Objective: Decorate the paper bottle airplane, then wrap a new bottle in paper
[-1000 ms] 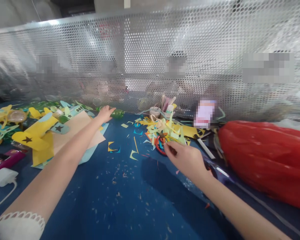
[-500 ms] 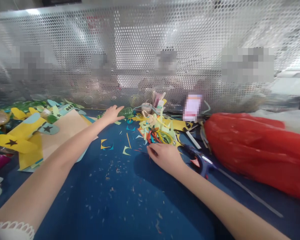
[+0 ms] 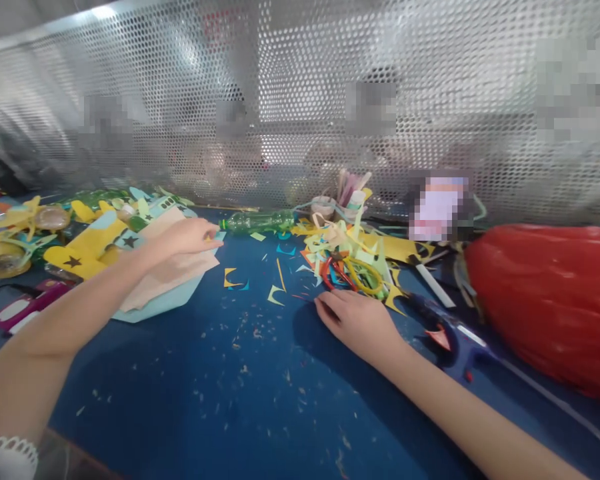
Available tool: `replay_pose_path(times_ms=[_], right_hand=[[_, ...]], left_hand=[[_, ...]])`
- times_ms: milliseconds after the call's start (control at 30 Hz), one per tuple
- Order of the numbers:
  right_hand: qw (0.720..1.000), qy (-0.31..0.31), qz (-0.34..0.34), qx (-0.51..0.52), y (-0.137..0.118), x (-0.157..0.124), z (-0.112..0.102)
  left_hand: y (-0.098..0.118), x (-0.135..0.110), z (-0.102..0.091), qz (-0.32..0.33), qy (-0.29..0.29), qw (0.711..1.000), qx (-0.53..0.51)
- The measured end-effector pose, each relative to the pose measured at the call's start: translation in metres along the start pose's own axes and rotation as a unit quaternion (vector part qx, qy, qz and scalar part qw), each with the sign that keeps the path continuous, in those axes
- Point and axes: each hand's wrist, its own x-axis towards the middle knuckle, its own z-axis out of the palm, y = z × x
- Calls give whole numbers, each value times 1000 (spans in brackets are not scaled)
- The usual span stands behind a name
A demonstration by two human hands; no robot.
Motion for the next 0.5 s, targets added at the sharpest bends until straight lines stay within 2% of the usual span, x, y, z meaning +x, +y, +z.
replay_pose_path(times_ms=[100,200,300,400,433,500], right_hand=[[1000,18,-14,-12,-1,0,1],[999,27,-22,-14,-1,0,3],[999,21,-27,-10,1,0,5],[999,25,-33,-11,1,0,5],[999,30,-35,-13,1,0,5],[998,40,-43,-16,1,0,4]], left_hand=[[-23,-18,2,-24,-98,995,-6],[-27,-33,14,-31,-127,991,-16],[-16,-44,26,-17,-107,993,-44],[-9,-41,24,4,-52,996,-75],[-13,-35,19,0,-23,997,-80],[-32,-21,4,-51,61,994,-74]])
